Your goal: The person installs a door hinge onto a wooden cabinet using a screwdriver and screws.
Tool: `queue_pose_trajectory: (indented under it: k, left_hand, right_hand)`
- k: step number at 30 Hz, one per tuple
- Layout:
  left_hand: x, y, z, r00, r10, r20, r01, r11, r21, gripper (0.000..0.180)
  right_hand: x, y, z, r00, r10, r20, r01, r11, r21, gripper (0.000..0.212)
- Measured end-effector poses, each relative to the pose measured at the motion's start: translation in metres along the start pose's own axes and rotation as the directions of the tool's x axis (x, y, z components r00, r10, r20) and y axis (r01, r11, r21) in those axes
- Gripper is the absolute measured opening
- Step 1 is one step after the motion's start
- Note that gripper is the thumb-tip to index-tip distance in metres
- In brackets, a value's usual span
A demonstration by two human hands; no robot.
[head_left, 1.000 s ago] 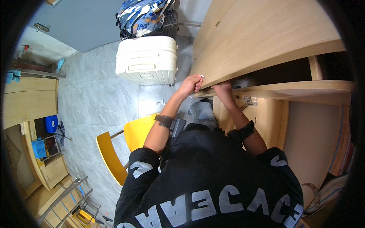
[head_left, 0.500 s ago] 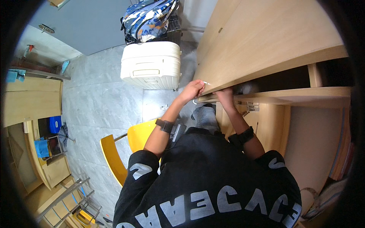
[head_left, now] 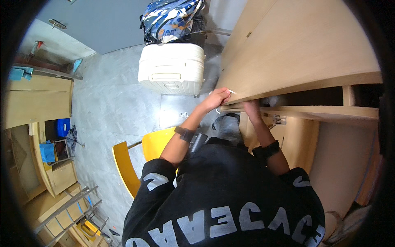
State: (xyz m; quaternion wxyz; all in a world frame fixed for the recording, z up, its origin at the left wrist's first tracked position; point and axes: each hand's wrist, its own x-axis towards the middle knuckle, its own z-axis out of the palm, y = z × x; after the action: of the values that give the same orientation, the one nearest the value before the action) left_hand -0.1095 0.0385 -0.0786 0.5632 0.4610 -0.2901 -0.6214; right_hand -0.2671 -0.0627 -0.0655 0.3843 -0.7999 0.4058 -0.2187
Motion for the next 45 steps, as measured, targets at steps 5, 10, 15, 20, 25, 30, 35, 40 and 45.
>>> queue_pose_trajectory:
  k: [5,10,15,20,25,30,35,40,45]
  left_hand:
    - [-0.001,0.001,0.0,1.0,0.019,0.015,-0.019,1.0,-0.022,0.027]
    - [0.001,0.003,-0.001,1.0,-0.015,0.016,0.016,0.999,-0.042,0.027]
    - [0.002,0.001,-0.001,1.0,0.006,0.02,-0.005,0.998,-0.067,0.024]
    - [0.001,0.005,0.001,1.0,-0.012,0.021,0.014,0.998,-0.06,0.024]
    - [0.001,0.004,0.002,0.999,-0.019,0.042,0.021,0.999,-0.033,0.025]
    - [0.003,0.003,0.005,0.999,-0.014,0.036,0.015,1.0,-0.022,0.025]
    - [0.005,0.004,0.003,0.999,-0.009,0.041,0.009,1.0,0.002,0.025]
    - [0.006,-0.002,-0.001,1.0,0.011,-0.001,-0.011,1.0,-0.006,0.024]
    - [0.005,0.003,0.003,0.999,-0.026,0.036,0.026,1.0,0.012,0.024]
  right_hand:
    - [0.001,-0.001,0.003,0.994,0.067,0.087,-0.078,0.987,0.137,0.034]
    - [-0.005,-0.014,0.006,0.999,0.038,0.025,-0.041,0.989,0.144,0.027]
    - [-0.003,-0.017,0.006,0.936,0.26,0.235,-0.316,0.916,0.246,0.042]
    - [-0.003,0.004,0.011,0.974,0.212,0.083,-0.227,0.928,0.295,0.03]
    - [-0.007,0.002,0.001,0.991,0.108,0.074,-0.113,0.992,0.063,0.03]
    - [-0.007,0.009,0.008,0.994,0.106,0.01,-0.106,0.992,0.068,0.029]
    - [-0.008,0.008,0.016,0.995,0.075,-0.07,-0.06,0.978,0.197,0.024]
    - [-0.011,-0.018,0.003,0.995,0.102,0.017,-0.103,0.958,0.267,0.022]
    - [-0.01,0.01,0.003,0.997,-0.071,-0.024,0.069,0.996,-0.052,0.021]
